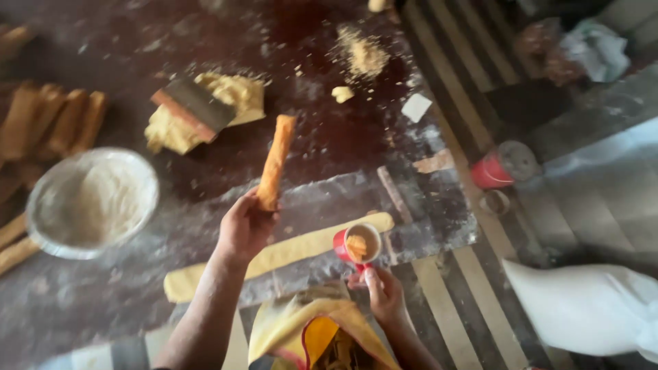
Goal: Rolling out and shaping dough for pastries in a bakery.
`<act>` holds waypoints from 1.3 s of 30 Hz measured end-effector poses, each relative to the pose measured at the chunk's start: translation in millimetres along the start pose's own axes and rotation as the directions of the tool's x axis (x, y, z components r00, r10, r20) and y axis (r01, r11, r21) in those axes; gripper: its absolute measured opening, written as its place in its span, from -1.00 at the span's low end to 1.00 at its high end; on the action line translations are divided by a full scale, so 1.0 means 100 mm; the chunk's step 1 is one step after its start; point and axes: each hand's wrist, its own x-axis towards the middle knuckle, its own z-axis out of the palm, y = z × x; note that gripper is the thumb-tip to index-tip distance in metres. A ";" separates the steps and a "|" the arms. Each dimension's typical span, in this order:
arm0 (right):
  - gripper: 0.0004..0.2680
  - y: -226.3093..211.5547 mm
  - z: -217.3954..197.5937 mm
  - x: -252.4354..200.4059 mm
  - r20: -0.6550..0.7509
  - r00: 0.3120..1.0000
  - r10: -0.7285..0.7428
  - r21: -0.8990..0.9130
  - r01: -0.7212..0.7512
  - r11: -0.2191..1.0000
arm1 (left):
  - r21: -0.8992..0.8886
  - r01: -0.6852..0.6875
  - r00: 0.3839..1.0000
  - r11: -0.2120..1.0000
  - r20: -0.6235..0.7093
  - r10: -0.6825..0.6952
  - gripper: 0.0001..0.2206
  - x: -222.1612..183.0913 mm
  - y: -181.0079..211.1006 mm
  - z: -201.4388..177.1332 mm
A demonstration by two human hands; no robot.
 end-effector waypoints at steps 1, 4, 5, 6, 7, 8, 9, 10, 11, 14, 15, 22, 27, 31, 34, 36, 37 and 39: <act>-0.73 0.11 -0.05 0.00 -0.021 1.000 -0.017 0.001 0.017 1.000 | 0.048 -0.031 0.999 0.998 -0.032 0.033 -0.62 0.12 -0.01 -0.06; -0.73 -0.06 -0.04 -0.05 -0.069 0.997 0.034 0.003 -0.034 0.999 | 0.130 -0.059 0.995 0.990 -0.070 0.068 -0.63 0.30 -0.14 -0.19; -0.72 -0.21 0.01 0.02 -0.072 0.994 0.077 0.008 -0.076 0.997 | 0.170 -0.087 0.993 0.982 -0.065 0.099 -0.63 0.38 -0.14 -0.20; -0.72 -0.19 -0.01 -0.01 -0.079 0.994 0.074 0.015 -0.073 0.997 | 0.177 -0.083 0.994 0.981 -0.060 0.095 -0.63 0.38 -0.15 -0.12; -0.73 -0.18 -0.02 0.05 -0.114 0.991 0.068 0.028 -0.065 0.997 | 0.197 -0.088 0.994 0.976 -0.039 0.097 -0.64 0.45 -0.14 -0.03; -0.73 -0.16 -0.03 0.11 -0.148 0.987 0.063 0.041 -0.058 0.997 | 0.216 -0.093 0.995 0.972 -0.018 0.100 -0.63 0.53 -0.13 0.07; -0.73 -0.04 -0.14 0.15 -0.158 0.985 0.065 0.047 -0.058 0.997 | 0.221 -0.085 0.996 0.972 -0.015 0.090 -0.63 0.60 -0.18 0.06; -0.74 0.09 -0.24 0.21 -0.139 0.989 0.050 0.032 -0.046 0.998 | 0.229 -0.070 0.996 0.971 -0.040 0.082 -0.65 0.68 -0.23 0.04; -0.72 0.22 -0.37 0.26 -0.119 0.992 0.037 0.015 -0.036 0.999 | 0.234 -0.056 0.995 0.971 -0.069 0.074 -0.66 0.76 -0.30 0.02; -0.75 -0.10 -0.50 0.44 -0.142 0.983 0.112 -0.012 -0.115 0.993 | 0.249 -0.073 0.987 0.966 -0.123 0.107 -0.70 1.16 -0.46 0.04; -0.75 -0.04 -0.62 0.54 -0.146 0.983 0.113 -0.011 -0.116 0.993 | 0.250 -0.070 0.987 0.966 -0.122 0.103 -0.70 1.36 -0.53 0.04; -0.77 -0.37 -1.54 1.27 0.045 0.995 0.085 -0.104 -0.080 0.991 | 0.174 -0.174 0.955 0.969 -0.212 0.209 -0.70 2.75 -0.93 0.55; -0.77 -0.49 -2.08 1.70 0.102 0.986 0.129 -0.223 -0.104 0.969 | 0.264 -0.204 0.937 0.943 -0.226 0.266 -0.69 3.82 -1.18 0.76; -0.76 -0.58 -2.38 2.07 0.152 0.978 0.144 -0.186 -0.115 0.976 | 0.433 -0.208 0.917 0.877 -0.227 0.329 -0.72 4.83 -1.27 0.80; -0.77 -0.60 -2.53 2.31 0.131 0.966 0.224 -0.235 -0.190 0.953 | 0.579 -0.226 0.889 0.784 -0.206 0.409 -0.76 5.64 -1.28 0.86; -0.79 -0.57 -2.57 2.46 0.119 0.956 0.268 -0.252 -0.232 0.940 | 0.666 -0.216 0.871 0.714 -0.199 0.449 -0.79 6.17 -1.25 0.94; -0.80 -0.59 -2.60 2.54 0.110 0.953 0.282 -0.288 -0.241 0.927 | 0.699 -0.220 0.854 0.680 -0.199 0.481 -0.85 6.42 -1.24 1.01; -0.81 -0.48 -2.65 2.65 0.101 0.947 0.306 -0.321 -0.260 0.911 | 0.734 -0.211 0.838 0.645 -0.204 0.506 -0.91 6.92 -1.19 1.12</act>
